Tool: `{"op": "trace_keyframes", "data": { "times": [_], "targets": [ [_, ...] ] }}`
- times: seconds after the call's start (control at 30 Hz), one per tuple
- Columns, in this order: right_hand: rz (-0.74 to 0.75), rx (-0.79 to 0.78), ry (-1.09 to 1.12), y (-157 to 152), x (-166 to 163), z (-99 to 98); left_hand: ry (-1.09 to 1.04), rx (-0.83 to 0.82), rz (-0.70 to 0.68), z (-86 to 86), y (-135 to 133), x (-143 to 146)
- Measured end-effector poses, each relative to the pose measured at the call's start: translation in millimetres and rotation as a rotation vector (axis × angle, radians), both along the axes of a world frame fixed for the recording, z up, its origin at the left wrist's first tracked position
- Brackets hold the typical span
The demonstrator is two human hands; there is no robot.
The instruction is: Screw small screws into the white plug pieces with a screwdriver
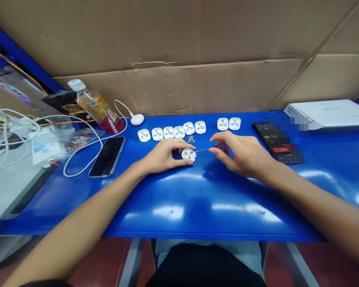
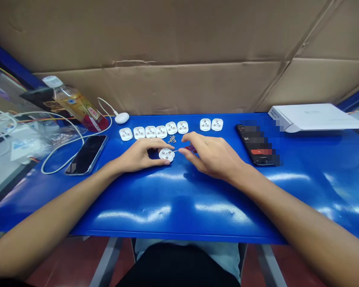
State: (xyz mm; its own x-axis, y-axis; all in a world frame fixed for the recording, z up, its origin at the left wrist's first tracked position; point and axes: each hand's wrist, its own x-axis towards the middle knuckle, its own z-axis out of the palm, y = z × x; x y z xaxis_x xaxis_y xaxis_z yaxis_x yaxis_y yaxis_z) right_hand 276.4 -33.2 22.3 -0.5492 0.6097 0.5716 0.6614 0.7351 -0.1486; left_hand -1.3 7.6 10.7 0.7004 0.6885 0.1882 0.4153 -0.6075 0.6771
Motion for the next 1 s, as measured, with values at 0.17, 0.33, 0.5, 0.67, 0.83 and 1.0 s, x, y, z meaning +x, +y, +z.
{"op": "trace_keyframes", "data": {
  "times": [0.17,0.33,0.5,0.67,0.83,1.0],
  "targets": [
    [0.146,0.050,0.025,2,1,1.8,0.007,-0.008,-0.021,-0.1,1,-1],
    [0.080,0.033,-0.011,2,1,1.5,0.012,0.014,-0.018,0.4,0,-1],
    [0.106,0.040,0.021,2,2,-1.4,0.012,0.023,-0.013,0.8,0,-1],
    [0.192,0.089,0.035,2,0,2.8,0.011,0.013,-0.030,0.4,0,-1],
    [0.105,0.110,0.081,3,2,3.5,0.028,0.011,0.034,1.0,0,-1],
    [0.015,-0.014,0.048,11,3,-4.4,-0.042,0.012,0.067,0.9,1,-1]
  ]
}}
